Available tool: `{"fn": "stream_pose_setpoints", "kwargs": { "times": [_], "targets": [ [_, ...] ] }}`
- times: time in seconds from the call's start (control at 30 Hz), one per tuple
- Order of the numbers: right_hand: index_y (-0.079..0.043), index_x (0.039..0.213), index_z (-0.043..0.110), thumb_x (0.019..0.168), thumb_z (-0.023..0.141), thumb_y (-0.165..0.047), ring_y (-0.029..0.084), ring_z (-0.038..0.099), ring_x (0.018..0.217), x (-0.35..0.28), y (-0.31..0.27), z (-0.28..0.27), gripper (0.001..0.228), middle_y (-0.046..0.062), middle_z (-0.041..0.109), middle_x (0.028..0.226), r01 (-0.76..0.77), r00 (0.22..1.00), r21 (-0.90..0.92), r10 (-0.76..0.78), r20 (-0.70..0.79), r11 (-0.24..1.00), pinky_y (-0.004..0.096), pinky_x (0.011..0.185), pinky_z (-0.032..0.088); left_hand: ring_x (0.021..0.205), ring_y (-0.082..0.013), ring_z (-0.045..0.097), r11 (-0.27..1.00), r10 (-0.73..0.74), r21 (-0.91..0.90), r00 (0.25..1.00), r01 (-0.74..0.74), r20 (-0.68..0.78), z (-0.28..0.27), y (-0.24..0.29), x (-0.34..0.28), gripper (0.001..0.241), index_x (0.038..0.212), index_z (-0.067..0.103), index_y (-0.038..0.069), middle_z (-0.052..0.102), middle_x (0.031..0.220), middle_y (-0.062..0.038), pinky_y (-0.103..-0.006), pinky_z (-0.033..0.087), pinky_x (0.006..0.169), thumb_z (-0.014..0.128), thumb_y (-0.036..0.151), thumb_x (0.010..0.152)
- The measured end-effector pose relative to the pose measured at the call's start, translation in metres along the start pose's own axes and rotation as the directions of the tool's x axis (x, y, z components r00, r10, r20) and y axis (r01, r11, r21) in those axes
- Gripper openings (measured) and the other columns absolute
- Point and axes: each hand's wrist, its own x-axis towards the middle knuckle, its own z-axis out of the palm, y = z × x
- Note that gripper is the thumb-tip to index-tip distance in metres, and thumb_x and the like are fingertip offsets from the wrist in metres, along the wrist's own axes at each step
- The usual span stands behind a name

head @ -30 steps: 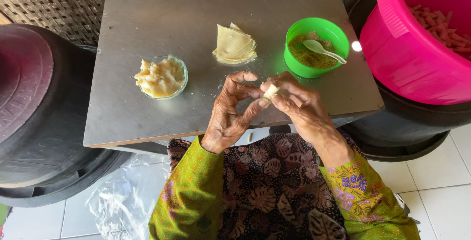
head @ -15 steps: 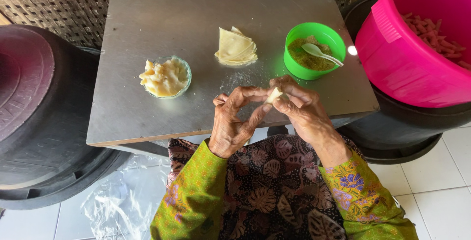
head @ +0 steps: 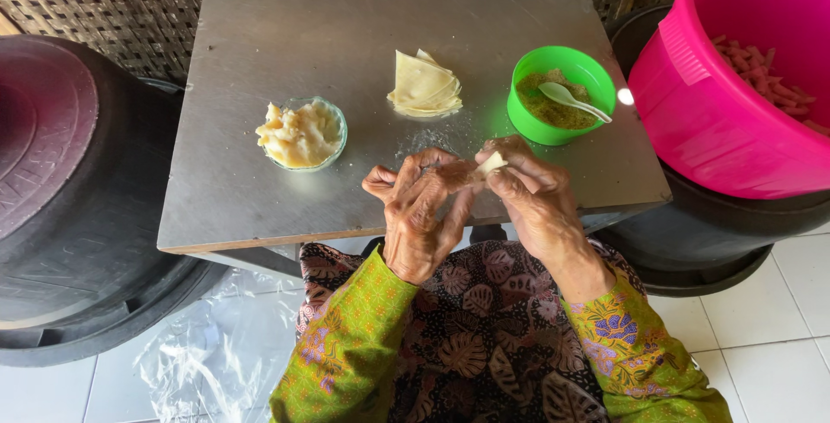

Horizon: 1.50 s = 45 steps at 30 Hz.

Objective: The person prepares wontons by hand. They place a square wrapper on the table, add a small spoonful of filling from a bowl using a spoon, and fold the wrapper into a triangular shape, pressing the edges together to seal them.

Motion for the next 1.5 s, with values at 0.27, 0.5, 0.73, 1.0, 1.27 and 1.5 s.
{"fn": "stream_pose_setpoints", "kwargs": {
  "times": [0.27,0.5,0.73,1.0,1.27,1.5],
  "targets": [
    [0.005,0.126,0.066,0.094,0.074,-0.006,0.023,0.061,0.119,-0.003,0.001,0.000,0.035,0.008,0.057,0.132,-0.103,0.995,0.146,0.102,0.016,0.984,0.039,0.100,0.052,0.110,-0.0128,0.062,0.994,-0.101,-0.050,0.995,0.101,0.011,-0.003,-0.004,-0.005,0.043,0.120,0.062,0.013,0.072,0.114,0.008,-0.0394,0.028,0.098,0.088,0.015,0.085],
    [0.000,0.131,0.064,0.093,0.075,-0.008,0.023,0.059,0.124,-0.004,-0.006,0.005,0.041,0.006,0.056,0.133,-0.102,0.994,-0.012,0.102,0.033,0.995,0.038,0.105,0.050,0.110,-0.0176,0.059,0.995,-0.099,0.000,0.995,0.099,-0.001,-0.007,-0.001,-0.005,0.039,0.115,0.066,0.015,0.067,0.112,0.001,-0.0396,0.029,0.097,0.087,0.012,0.083],
    [-0.002,0.120,0.069,0.094,0.076,-0.012,0.025,0.064,0.118,-0.004,0.001,0.005,0.029,0.007,0.058,0.127,-0.031,0.997,-0.078,0.036,0.064,0.996,0.043,0.103,0.055,0.108,-0.0217,0.059,0.998,-0.065,-0.013,0.997,0.065,0.033,-0.014,0.004,-0.003,0.037,0.116,0.067,0.013,0.067,0.112,-0.001,-0.0404,0.031,0.095,0.082,0.007,0.082],
    [-0.006,0.118,0.070,0.094,0.075,-0.016,0.022,0.060,0.124,0.000,-0.005,0.012,0.027,0.006,0.059,0.130,0.129,0.987,-0.308,-0.092,0.132,0.943,0.042,0.109,0.055,0.105,-0.0172,0.065,0.916,-0.334,-0.241,0.942,0.321,-0.014,-0.014,0.016,-0.026,0.026,0.115,0.066,0.012,0.070,0.112,-0.004,-0.0368,0.039,0.096,0.077,0.013,0.092],
    [-0.015,0.118,0.077,0.092,0.078,-0.015,0.027,0.041,0.123,0.051,-0.004,0.063,0.026,-0.001,0.058,0.121,0.522,0.843,-0.838,-0.245,0.479,0.158,0.048,0.111,0.030,0.102,-0.0206,0.070,0.942,-0.336,-0.147,0.877,0.303,-0.345,-0.042,-0.003,-0.068,0.018,0.117,0.061,0.007,0.071,0.115,-0.011,-0.0349,0.057,0.094,0.070,0.009,0.102],
    [-0.018,0.105,0.079,0.074,0.087,-0.024,0.032,0.034,0.126,0.098,0.016,0.117,0.032,0.001,0.055,0.128,0.672,0.731,-0.737,-0.095,0.676,-0.073,0.058,0.098,0.024,0.087,-0.0147,0.058,0.911,-0.406,-0.149,0.770,0.385,-0.492,-0.063,-0.023,-0.076,0.022,0.115,0.062,0.004,0.068,0.107,-0.010,-0.0297,0.050,0.080,0.072,0.002,0.095]
  ]
}}
